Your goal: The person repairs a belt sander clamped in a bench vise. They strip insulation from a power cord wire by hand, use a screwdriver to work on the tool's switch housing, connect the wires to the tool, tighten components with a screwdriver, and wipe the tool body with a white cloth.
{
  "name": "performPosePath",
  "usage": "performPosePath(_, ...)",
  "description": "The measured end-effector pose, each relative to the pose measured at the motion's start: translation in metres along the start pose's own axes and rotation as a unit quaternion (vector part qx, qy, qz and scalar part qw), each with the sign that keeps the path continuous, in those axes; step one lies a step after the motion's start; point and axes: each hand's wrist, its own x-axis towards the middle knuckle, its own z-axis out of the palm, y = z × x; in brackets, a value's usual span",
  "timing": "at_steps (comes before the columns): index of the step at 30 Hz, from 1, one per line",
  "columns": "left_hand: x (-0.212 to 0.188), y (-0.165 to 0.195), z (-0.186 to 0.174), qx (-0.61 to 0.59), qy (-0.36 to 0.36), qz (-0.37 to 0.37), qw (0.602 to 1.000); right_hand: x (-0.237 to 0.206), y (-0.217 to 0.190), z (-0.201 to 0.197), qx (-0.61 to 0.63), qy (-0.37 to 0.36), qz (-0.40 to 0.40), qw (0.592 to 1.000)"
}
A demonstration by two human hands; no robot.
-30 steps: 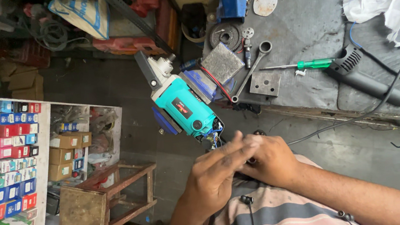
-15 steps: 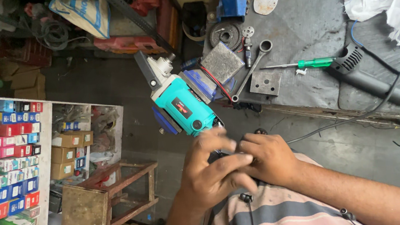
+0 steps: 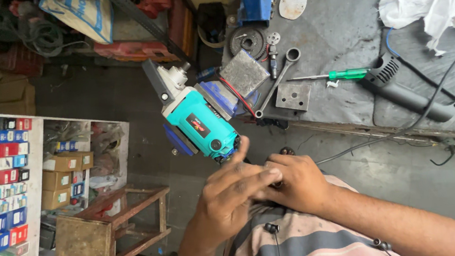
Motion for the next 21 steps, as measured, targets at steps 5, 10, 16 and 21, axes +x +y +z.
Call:
performPosePath(5,-0.005,-0.001,0.001,0.082,0.049,0.065,0.993,0.001,-0.002,0.001,-0.001,0.019,-0.011,1.0)
performPosePath(10,-0.01,0.004,0.002,0.003,0.046,0.022,0.999,0.003,-0.006,0.001,-0.002,-0.011,-0.014,1.0)
performPosePath(16,-0.018,-0.007,-0.011,-0.061,-0.018,0.034,0.997,0.009,-0.011,-0.003,0.068,0.023,-0.029,0.997)
performPosePath(21,-0.015,-0.014,-0.018,-0.047,-0.092,0.052,0.993,0.013,-0.013,-0.005,0.057,0.02,-0.027,0.998)
